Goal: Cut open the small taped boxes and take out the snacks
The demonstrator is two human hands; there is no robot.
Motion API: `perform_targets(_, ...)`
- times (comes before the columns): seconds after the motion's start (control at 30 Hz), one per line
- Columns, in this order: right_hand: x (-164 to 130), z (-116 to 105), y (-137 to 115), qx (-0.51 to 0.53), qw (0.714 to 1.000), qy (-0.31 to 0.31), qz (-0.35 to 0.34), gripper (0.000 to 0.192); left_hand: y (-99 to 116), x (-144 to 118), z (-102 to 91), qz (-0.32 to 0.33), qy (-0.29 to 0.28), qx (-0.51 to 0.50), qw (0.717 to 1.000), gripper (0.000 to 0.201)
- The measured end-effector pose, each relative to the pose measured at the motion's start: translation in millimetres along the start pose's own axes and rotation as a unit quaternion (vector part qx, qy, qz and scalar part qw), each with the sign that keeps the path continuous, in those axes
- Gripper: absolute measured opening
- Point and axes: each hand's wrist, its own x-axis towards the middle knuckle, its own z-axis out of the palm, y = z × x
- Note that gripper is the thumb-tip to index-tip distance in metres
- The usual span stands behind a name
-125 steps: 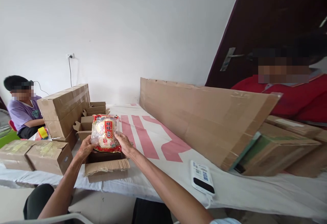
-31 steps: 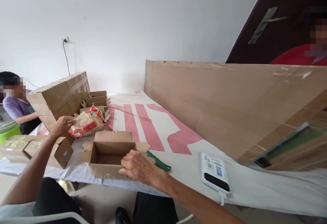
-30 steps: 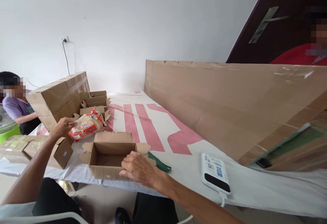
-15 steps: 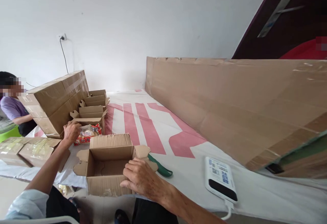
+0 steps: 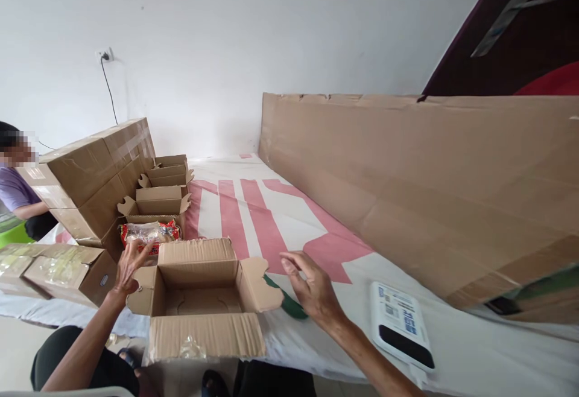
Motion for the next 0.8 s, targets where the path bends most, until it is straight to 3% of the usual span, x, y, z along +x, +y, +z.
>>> perform_targets(0.13, -28, 16, 50, -0.076, 0.996, -0.043, 0.022, 0.044, 8, 18, 20.1, 0.011, -0.004, 0.050, 0.999, 0.049)
perform_targets(0.27, -59, 28, 77, -0.121, 0.991, -0.053, 0.012, 0.035, 13, 35, 28.9, 0.015, -0.006, 0.095, 0.995, 0.048)
perform_targets(0.5, -74, 34, 91, -0.172, 0.984, -0.038, -0.025, 0.029, 16, 58, 33.0, -0.002, -0.024, 0.128, 0.991, 0.050)
perform_targets(0.8, -79, 33, 99, -0.175, 0.984, -0.028, -0.031, 0.036, 14, 110, 48.2, -0.037, -0.078, 0.125, 0.988, 0.056)
